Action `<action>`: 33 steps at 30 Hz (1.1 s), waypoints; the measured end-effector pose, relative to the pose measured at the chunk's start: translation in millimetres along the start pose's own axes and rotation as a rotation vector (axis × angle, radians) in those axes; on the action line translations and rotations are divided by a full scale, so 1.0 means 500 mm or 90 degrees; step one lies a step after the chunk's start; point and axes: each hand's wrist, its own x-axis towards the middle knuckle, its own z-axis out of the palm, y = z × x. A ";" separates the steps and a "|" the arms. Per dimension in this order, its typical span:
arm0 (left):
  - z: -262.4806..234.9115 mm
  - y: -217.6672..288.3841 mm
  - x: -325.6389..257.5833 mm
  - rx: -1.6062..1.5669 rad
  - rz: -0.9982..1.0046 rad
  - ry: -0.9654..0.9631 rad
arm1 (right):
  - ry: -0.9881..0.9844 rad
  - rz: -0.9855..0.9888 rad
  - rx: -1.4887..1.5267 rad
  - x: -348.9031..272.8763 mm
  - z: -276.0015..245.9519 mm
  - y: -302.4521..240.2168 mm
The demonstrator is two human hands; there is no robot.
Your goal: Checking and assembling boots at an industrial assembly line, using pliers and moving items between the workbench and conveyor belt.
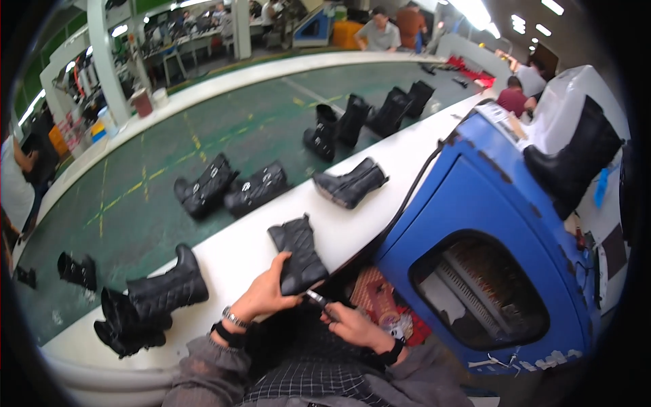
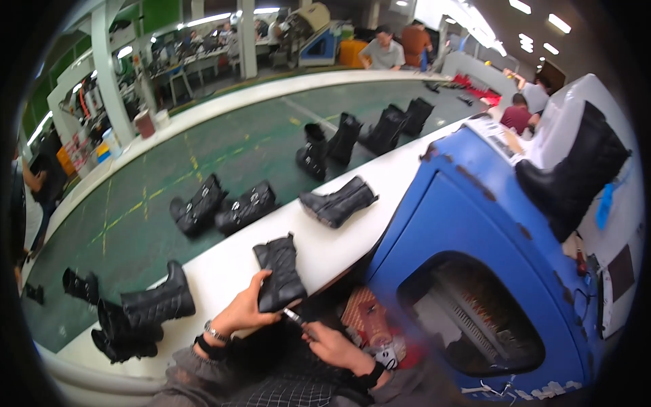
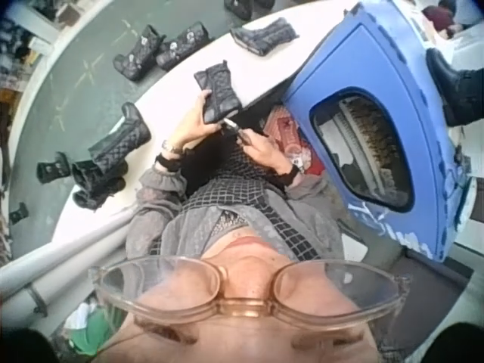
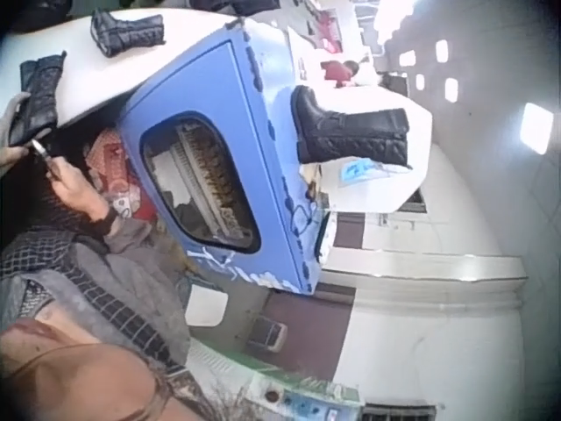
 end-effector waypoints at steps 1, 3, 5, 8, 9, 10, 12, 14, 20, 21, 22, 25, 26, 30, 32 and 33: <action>-0.003 0.004 -0.004 0.006 0.000 -0.004 | 0.002 -0.013 0.015 -0.003 0.002 0.003; -0.004 0.008 -0.006 0.000 -0.022 -0.021 | -0.002 0.011 0.013 -0.005 0.002 -0.001; -0.002 0.004 -0.005 0.007 -0.012 -0.017 | 0.003 0.014 0.013 -0.008 0.001 0.000; -0.004 0.008 0.002 0.015 -0.017 -0.018 | 0.024 0.008 0.031 -0.010 0.003 0.005; -0.005 0.010 0.003 0.017 -0.026 -0.022 | 0.028 0.008 0.030 -0.008 0.002 0.003; -0.004 0.007 0.005 0.017 -0.024 -0.023 | 0.030 0.010 0.034 -0.006 0.001 0.001; -0.002 0.002 0.007 0.023 -0.011 -0.012 | 0.033 0.013 0.039 -0.002 0.001 -0.001; -0.002 0.000 0.009 0.018 -0.019 -0.018 | 0.030 0.015 0.039 0.004 0.001 -0.001; -0.005 0.006 0.013 0.018 -0.002 -0.012 | 0.044 -0.031 0.024 0.015 0.006 0.021; -0.004 0.006 0.013 0.029 0.000 -0.010 | 0.044 -0.030 0.025 0.016 0.011 0.026; -0.004 0.005 0.013 0.028 0.000 -0.009 | 0.044 -0.029 0.041 0.018 0.015 0.030; -0.005 0.000 0.010 0.033 0.021 -0.013 | 0.054 -0.036 0.050 0.021 0.025 0.031; -0.006 -0.001 0.008 0.037 0.009 -0.023 | 0.064 -0.043 0.043 0.019 0.028 0.029; -0.006 0.011 0.002 0.073 0.024 -0.029 | 0.079 -0.048 -0.019 0.011 0.025 0.020; -0.004 0.011 0.000 0.088 0.021 -0.028 | 0.093 -0.116 -0.190 0.012 0.018 0.024; -0.002 0.011 -0.002 0.105 0.017 -0.027 | 0.087 -0.112 -0.187 0.008 0.018 0.020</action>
